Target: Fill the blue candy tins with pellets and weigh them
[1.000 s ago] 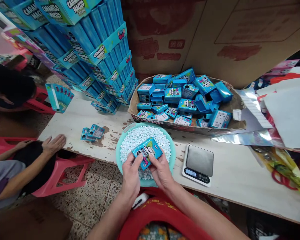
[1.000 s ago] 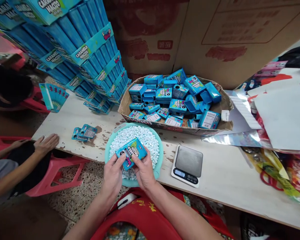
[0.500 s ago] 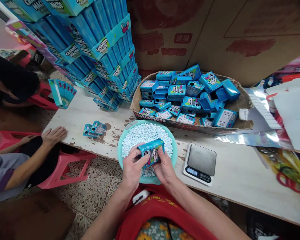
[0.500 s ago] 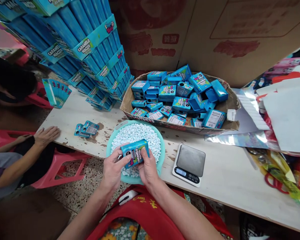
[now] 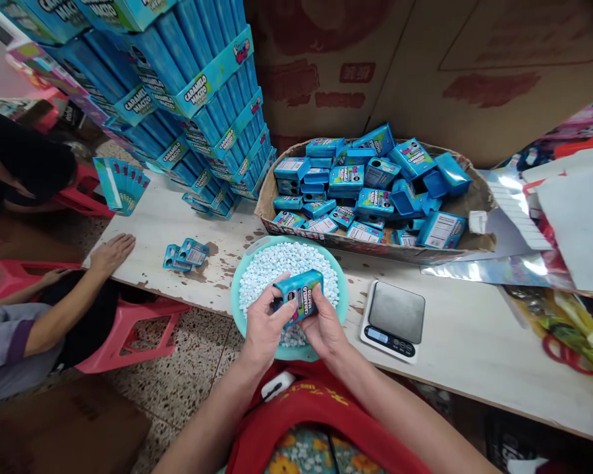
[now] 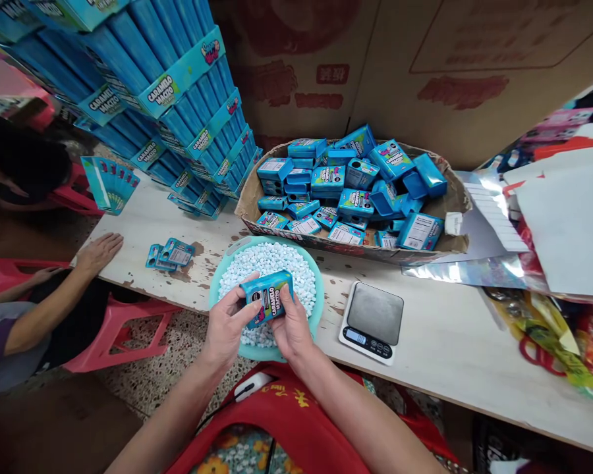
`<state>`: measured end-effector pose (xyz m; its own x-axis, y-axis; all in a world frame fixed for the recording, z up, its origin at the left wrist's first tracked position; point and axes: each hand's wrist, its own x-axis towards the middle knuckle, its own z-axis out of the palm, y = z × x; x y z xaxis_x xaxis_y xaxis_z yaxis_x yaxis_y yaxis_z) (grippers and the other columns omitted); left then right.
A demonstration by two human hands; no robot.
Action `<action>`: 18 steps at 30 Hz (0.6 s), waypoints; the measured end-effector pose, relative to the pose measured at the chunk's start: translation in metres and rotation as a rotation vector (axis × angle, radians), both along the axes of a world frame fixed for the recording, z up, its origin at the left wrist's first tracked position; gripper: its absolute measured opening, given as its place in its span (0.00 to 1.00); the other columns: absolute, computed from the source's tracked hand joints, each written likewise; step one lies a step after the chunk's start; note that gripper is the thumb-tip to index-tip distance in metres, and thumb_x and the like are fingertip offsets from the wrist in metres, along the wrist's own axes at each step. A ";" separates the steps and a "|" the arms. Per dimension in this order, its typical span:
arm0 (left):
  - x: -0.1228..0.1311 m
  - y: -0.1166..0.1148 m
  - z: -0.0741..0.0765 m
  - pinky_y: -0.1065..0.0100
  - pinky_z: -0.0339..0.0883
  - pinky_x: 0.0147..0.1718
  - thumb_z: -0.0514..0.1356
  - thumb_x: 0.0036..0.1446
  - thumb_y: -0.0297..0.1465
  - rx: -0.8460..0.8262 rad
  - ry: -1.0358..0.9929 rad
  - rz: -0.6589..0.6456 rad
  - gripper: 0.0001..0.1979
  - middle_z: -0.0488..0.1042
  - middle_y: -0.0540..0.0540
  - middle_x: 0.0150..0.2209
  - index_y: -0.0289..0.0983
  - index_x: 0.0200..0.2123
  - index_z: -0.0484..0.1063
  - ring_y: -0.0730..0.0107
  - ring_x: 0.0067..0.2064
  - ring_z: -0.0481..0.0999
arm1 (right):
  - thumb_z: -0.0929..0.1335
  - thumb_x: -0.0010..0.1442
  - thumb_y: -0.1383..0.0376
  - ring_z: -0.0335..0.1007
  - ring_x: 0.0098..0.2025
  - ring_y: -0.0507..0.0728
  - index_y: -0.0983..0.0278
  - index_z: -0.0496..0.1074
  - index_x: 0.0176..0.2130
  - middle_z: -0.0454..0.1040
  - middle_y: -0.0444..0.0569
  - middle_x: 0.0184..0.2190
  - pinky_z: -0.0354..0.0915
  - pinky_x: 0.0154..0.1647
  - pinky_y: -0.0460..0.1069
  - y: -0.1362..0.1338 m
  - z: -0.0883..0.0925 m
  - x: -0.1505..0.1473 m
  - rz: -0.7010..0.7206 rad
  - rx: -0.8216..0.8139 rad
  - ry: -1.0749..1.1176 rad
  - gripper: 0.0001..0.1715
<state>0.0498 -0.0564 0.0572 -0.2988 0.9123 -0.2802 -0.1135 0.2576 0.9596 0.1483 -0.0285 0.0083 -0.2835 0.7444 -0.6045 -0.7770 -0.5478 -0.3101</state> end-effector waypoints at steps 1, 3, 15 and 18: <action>0.001 -0.001 0.002 0.57 0.59 0.57 0.64 0.51 0.33 0.009 0.101 -0.020 0.10 0.67 0.40 0.57 0.36 0.36 0.75 0.56 0.57 0.67 | 0.74 0.52 0.56 0.73 0.35 0.51 0.63 0.74 0.40 0.78 0.44 0.36 0.72 0.38 0.46 0.001 0.001 0.000 0.012 -0.021 0.032 0.17; 0.004 -0.003 0.007 0.57 0.56 0.59 0.65 0.50 0.35 0.042 0.298 -0.051 0.12 0.68 0.41 0.57 0.37 0.38 0.75 0.56 0.58 0.66 | 0.73 0.53 0.54 0.74 0.36 0.52 0.63 0.74 0.40 0.79 0.45 0.36 0.72 0.40 0.46 0.002 0.003 0.000 0.047 -0.062 0.109 0.19; -0.016 -0.015 0.022 0.61 0.66 0.48 0.63 0.52 0.34 0.196 0.369 -0.088 0.15 0.67 0.40 0.55 0.39 0.45 0.70 0.56 0.56 0.67 | 0.73 0.52 0.53 0.75 0.34 0.52 0.63 0.75 0.39 0.79 0.45 0.34 0.72 0.36 0.47 0.004 0.012 0.005 0.141 -0.175 0.189 0.19; -0.006 -0.013 0.017 0.59 0.63 0.52 0.65 0.49 0.34 0.198 0.589 -0.088 0.18 0.66 0.40 0.53 0.40 0.45 0.71 0.56 0.56 0.65 | 0.73 0.51 0.53 0.74 0.38 0.53 0.63 0.75 0.40 0.79 0.45 0.38 0.71 0.41 0.48 -0.001 0.009 0.004 0.119 -0.144 0.217 0.20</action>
<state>0.0436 -0.0696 0.0737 -0.2733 0.9581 0.0853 0.4627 0.0532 0.8849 0.1524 -0.0293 0.0177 -0.4979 0.6091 -0.6173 -0.7446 -0.6652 -0.0559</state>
